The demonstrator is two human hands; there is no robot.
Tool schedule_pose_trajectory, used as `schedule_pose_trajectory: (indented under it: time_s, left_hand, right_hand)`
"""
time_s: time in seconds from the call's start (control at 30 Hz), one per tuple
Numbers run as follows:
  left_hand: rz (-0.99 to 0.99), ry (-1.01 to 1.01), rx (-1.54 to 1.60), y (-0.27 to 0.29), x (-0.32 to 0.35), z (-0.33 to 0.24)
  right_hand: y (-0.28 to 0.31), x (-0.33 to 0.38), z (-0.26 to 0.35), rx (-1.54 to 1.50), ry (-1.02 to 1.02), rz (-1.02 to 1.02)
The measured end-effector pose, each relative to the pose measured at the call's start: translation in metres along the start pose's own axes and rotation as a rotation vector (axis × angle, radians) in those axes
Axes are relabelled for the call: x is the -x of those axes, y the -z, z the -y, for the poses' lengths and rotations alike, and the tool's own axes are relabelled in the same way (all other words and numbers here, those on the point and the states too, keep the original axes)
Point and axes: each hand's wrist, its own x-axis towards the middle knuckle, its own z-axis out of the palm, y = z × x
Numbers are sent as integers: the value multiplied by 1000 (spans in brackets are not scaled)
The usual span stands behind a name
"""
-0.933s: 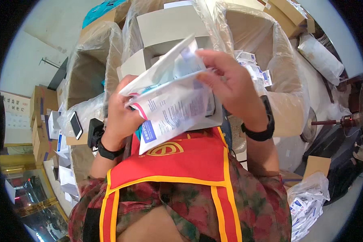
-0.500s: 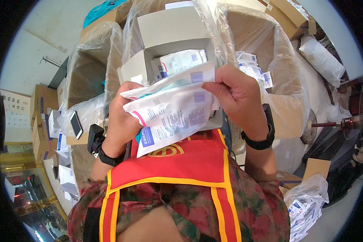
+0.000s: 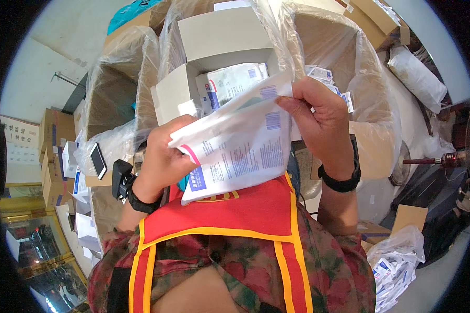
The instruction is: Sorting and packaging respirators into boxes.
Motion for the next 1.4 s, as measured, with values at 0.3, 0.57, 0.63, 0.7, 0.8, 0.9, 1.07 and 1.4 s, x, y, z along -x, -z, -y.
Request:
schedule_pose_trajectory:
  time_s: [0.3, 0.57, 0.63, 0.7, 0.8, 0.9, 1.07, 1.4]
  left_hand:
    - [-200, 216, 175, 9, 6, -12]
    - [-561, 425, 491, 54, 8, 21]
    - [-560, 415, 534, 53, 9, 29]
    - [-546, 447, 514, 49, 6, 29]
    - [-551, 468, 421, 41, 2, 23]
    - [-493, 434, 385, 32, -7, 15]
    - [-329, 403, 335, 17, -10, 10]
    - [-408, 423, 472, 49, -5, 9]
  right_hand:
    - [18, 6, -32, -287, -237, -122]
    - [137, 36, -139, -268, -416, -560]
    - [187, 51, -194, -269, -462, -648]
    - [215, 59, -237, -246, -547, -700]
    - [201, 46, -229, -89, -672, -702]
    - [191, 37, -227, 149, -567, -431]
    - [37, -30, -60, 121, -30, 68]
    - [-15, -36, -4, -483, -249, 206]
